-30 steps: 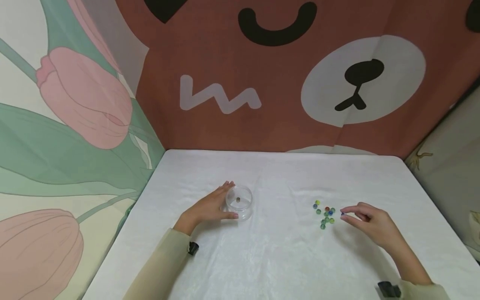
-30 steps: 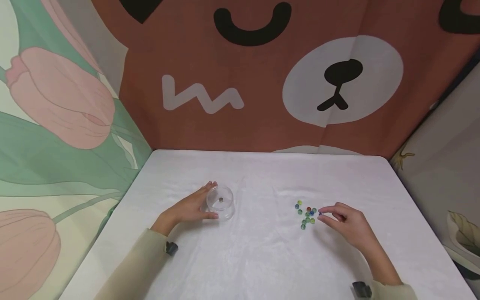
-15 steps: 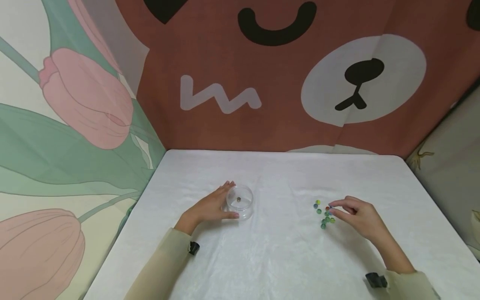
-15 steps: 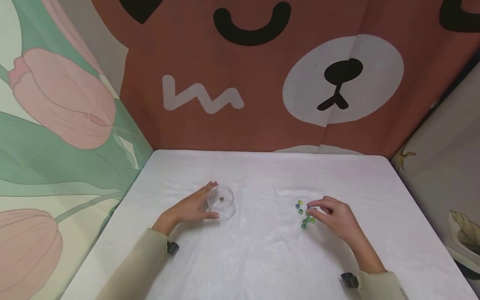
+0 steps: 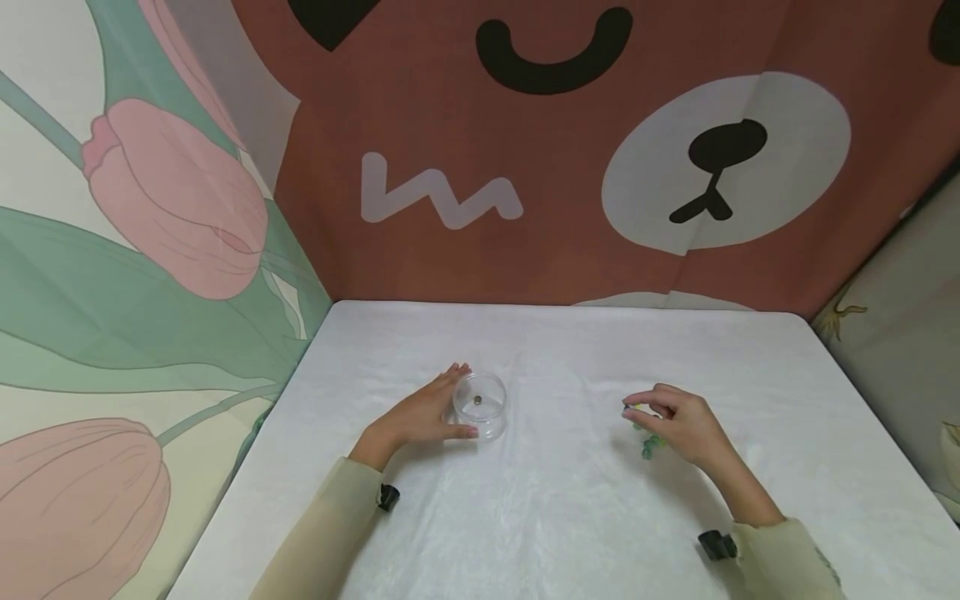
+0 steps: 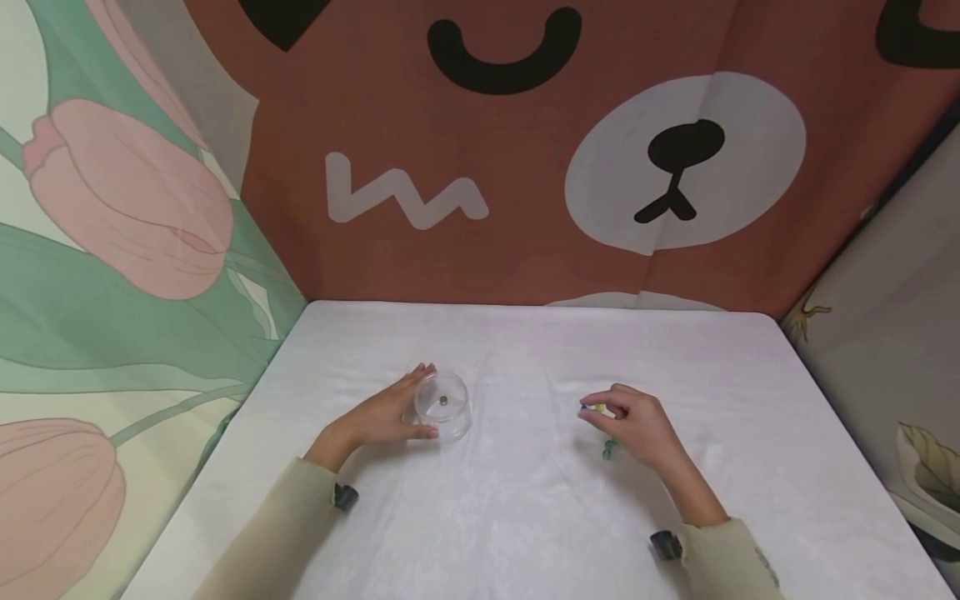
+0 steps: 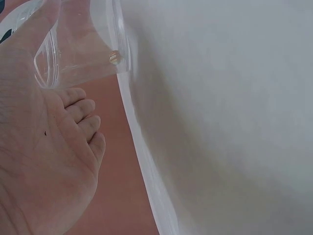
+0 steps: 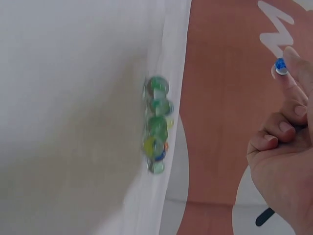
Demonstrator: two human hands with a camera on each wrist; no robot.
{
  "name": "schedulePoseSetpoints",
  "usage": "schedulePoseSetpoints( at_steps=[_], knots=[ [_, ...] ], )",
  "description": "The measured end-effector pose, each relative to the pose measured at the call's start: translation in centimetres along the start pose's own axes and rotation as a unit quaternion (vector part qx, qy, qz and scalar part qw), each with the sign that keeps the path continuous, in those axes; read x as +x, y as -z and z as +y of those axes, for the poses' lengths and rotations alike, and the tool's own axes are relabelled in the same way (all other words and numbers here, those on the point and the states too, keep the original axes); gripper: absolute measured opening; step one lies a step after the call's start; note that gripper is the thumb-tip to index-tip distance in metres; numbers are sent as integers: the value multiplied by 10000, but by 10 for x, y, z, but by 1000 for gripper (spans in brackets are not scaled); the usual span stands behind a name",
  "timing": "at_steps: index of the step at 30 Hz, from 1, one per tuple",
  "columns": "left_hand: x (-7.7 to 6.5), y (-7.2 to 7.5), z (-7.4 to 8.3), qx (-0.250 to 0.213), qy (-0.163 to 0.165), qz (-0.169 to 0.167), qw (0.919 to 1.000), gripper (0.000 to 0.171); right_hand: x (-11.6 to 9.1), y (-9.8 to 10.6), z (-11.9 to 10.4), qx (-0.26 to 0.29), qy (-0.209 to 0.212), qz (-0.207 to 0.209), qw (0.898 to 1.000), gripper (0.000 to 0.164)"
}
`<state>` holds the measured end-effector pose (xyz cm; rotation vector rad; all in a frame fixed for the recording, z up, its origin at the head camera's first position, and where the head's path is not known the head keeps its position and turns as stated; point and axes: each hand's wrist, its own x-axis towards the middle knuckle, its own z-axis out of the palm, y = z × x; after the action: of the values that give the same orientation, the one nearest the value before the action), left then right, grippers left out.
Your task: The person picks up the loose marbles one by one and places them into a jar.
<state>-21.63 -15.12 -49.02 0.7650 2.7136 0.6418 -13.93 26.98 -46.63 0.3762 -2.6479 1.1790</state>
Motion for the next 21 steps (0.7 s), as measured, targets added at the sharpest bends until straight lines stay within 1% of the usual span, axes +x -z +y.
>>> schedulePoseSetpoints(
  at_steps=[4,9,12,15,21],
  knots=[
    [0,0,-1,-8,-26,8,10000,114,7,-10,-4,40,48,28,10000,14],
    [0,-1,-2,10,-54,39,10000,114,15,-21,-9,104,55,-33,9999,15],
    [0,-1,-1,27,-68,48,10000,115,19,-27,-14,153,121,-48,9998,17],
    [0,-1,-1,41,-81,41,10000,115,22,-32,-18,182,199,-34,9996,17],
    [0,0,0,22,-39,24,10000,114,30,-41,-22,283,138,-215,9993,17]
  ],
)
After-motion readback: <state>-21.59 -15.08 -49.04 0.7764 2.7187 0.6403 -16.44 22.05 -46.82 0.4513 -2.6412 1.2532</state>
